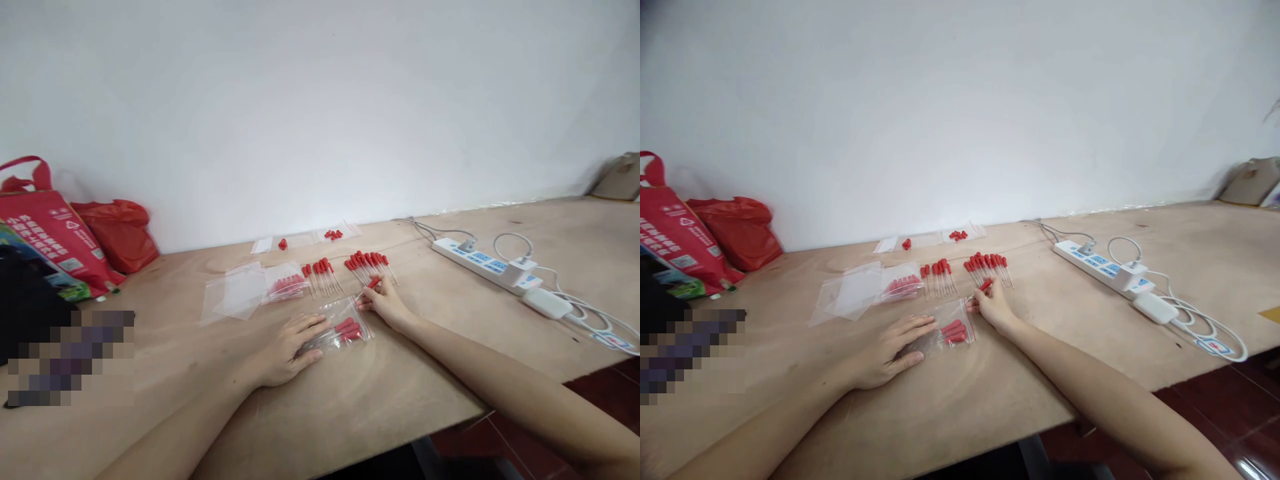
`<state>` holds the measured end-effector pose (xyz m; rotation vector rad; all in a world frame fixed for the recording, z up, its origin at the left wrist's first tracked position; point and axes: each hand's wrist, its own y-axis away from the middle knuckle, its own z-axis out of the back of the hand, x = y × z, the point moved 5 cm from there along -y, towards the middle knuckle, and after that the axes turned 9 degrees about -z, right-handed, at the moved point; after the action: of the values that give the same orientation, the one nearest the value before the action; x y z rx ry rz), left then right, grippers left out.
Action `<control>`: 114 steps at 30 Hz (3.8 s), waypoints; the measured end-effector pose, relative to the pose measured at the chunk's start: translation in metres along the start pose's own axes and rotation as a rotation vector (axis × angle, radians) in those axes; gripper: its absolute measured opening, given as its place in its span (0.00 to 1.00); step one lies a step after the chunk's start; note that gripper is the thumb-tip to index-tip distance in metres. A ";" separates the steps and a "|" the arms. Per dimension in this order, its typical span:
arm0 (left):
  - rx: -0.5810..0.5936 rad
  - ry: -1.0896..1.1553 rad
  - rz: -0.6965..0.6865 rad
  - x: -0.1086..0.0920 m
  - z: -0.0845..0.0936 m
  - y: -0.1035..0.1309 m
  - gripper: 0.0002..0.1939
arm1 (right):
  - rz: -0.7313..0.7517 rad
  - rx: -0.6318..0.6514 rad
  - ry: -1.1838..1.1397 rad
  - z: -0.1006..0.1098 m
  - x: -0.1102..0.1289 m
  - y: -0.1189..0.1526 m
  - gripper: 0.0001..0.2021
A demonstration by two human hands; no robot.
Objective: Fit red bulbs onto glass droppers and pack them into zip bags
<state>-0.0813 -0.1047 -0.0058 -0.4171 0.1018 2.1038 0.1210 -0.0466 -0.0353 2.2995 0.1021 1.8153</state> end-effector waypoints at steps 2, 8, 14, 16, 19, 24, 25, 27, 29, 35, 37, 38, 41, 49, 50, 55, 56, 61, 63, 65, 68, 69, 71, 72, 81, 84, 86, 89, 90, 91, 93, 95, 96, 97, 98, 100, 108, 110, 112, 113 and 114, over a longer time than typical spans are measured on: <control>-0.002 -0.002 0.011 -0.001 0.001 0.000 0.24 | -0.007 0.078 0.009 -0.005 -0.004 0.005 0.09; -0.022 0.006 0.005 -0.006 0.003 -0.002 0.24 | -0.001 0.184 0.217 -0.008 -0.009 0.011 0.16; -0.030 0.006 -0.008 -0.001 0.000 -0.001 0.24 | 0.134 0.247 0.396 -0.013 -0.010 0.016 0.15; -0.023 0.009 -0.011 -0.001 -0.001 -0.001 0.23 | 0.142 0.384 0.481 -0.018 -0.011 0.019 0.13; -0.020 0.005 -0.018 -0.002 0.000 -0.001 0.22 | 0.191 0.386 0.591 -0.010 -0.002 0.010 0.11; -0.006 0.004 -0.013 -0.003 0.002 -0.001 0.21 | 0.345 -0.152 0.922 0.026 0.042 -0.036 0.03; -0.006 0.005 -0.013 -0.004 0.002 -0.001 0.21 | 0.347 -0.234 0.994 0.030 0.049 -0.045 0.04; -0.006 0.002 -0.011 -0.003 0.002 0.000 0.21 | 0.301 -0.347 1.110 0.032 0.058 -0.062 0.09; -0.002 -0.002 -0.009 -0.002 0.001 0.000 0.21 | 0.230 -0.397 1.185 0.030 0.060 -0.073 0.13; 0.006 -0.013 -0.029 -0.001 -0.001 0.000 0.20 | 0.160 -0.404 1.222 0.011 0.056 -0.081 0.16; 0.008 -0.013 -0.032 -0.001 -0.001 0.000 0.20 | 0.174 -0.395 1.220 0.008 0.058 -0.078 0.17; 0.007 -0.011 -0.030 -0.001 -0.001 0.000 0.20 | 0.194 -0.387 1.213 0.007 0.060 -0.075 0.19; -0.003 0.000 -0.019 -0.001 -0.001 0.000 0.22 | 0.270 -0.305 1.074 0.006 0.061 -0.061 0.24; -0.033 0.018 -0.027 -0.001 -0.001 0.001 0.22 | 0.156 -0.074 0.330 0.015 0.019 -0.013 0.33; -0.038 0.019 -0.026 -0.001 0.000 0.001 0.22 | 0.144 -0.081 0.263 0.014 0.015 -0.010 0.32; -0.036 0.018 -0.010 -0.002 0.000 0.000 0.23 | 0.050 -0.033 0.022 0.000 -0.002 -0.002 0.16; -0.037 0.016 -0.008 -0.002 0.000 0.000 0.24 | 0.043 -0.006 0.003 -0.003 -0.004 0.000 0.13; -0.052 0.021 -0.011 -0.002 0.000 0.001 0.25 | 0.025 0.118 0.121 -0.011 -0.009 0.008 0.14; -0.051 0.025 -0.013 -0.002 0.000 0.001 0.25 | 0.042 0.131 0.170 -0.011 -0.009 0.009 0.16; -0.047 0.026 -0.011 -0.002 0.000 0.001 0.25 | 0.072 0.128 0.173 -0.010 -0.008 0.008 0.19; -0.055 0.029 -0.013 -0.002 0.001 0.000 0.25 | 0.104 0.130 0.198 -0.010 -0.009 0.005 0.20; -0.056 0.030 -0.013 -0.002 0.001 0.000 0.25 | 0.114 0.134 0.216 -0.011 -0.009 0.005 0.19; -0.047 0.030 -0.010 -0.003 0.001 0.000 0.25 | 0.129 0.160 0.253 -0.013 -0.011 0.005 0.19; -0.042 0.029 -0.007 -0.003 0.001 0.000 0.25 | 0.127 0.182 0.267 -0.015 -0.012 0.005 0.19; -0.018 0.013 0.005 -0.001 -0.003 0.000 0.25 | 0.129 0.219 0.286 -0.018 -0.012 0.008 0.18; -0.011 0.008 0.011 -0.001 -0.002 0.000 0.25 | 0.119 0.191 0.305 -0.016 -0.012 0.005 0.17; -0.014 0.007 0.008 -0.001 -0.001 0.000 0.25 | 0.074 0.219 0.326 -0.017 -0.014 0.004 0.17; -0.027 0.010 0.011 -0.002 0.000 -0.001 0.25 | 0.060 0.245 0.353 -0.018 -0.016 0.002 0.17; -0.033 0.012 0.014 -0.002 0.001 -0.001 0.25 | 0.072 0.236 0.360 -0.018 -0.016 0.002 0.17; -0.037 0.013 0.017 -0.003 0.001 -0.001 0.25 | 0.088 0.216 0.365 -0.017 -0.016 0.000 0.17; -0.037 0.010 0.019 -0.004 0.002 -0.001 0.25 | 0.118 0.158 0.366 -0.017 -0.012 -0.003 0.18; -0.029 0.002 0.016 -0.005 0.002 -0.001 0.25 | 0.093 0.131 0.373 -0.018 -0.009 -0.007 0.22; -0.024 -0.004 0.014 -0.005 0.003 -0.002 0.25 | 0.051 0.150 0.383 -0.020 -0.009 -0.009 0.24; -0.021 -0.010 0.013 -0.005 0.003 -0.002 0.25 | -0.005 0.192 0.395 -0.023 -0.009 -0.010 0.25; -0.020 -0.014 0.013 -0.005 0.003 -0.002 0.25 | -0.059 0.252 0.409 -0.026 -0.009 -0.010 0.25; -0.016 -0.020 0.015 -0.004 0.002 -0.002 0.25 | -0.114 0.362 0.441 -0.032 -0.007 -0.009 0.20; -0.051 -0.018 0.000 -0.004 0.002 -0.002 0.25 | -0.098 0.288 0.470 -0.029 -0.005 -0.010 0.16; -0.044 -0.023 0.001 -0.004 0.002 -0.002 0.25 | -0.136 0.243 0.452 -0.028 -0.007 -0.011 0.16; -0.039 -0.024 0.004 -0.004 0.002 -0.002 0.25 | -0.168 0.252 0.431 -0.028 -0.009 -0.010 0.17; -0.039 -0.024 0.006 -0.004 0.001 -0.001 0.25 | -0.176 0.281 0.434 -0.029 -0.009 -0.010 0.16; -0.041 -0.025 0.009 -0.004 0.001 -0.001 0.24 | -0.177 0.316 0.447 -0.030 -0.009 -0.009 0.14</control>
<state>-0.0788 -0.1066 -0.0031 -0.4149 0.0464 2.1225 0.0902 -0.0357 -0.0394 1.9342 0.6819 2.3134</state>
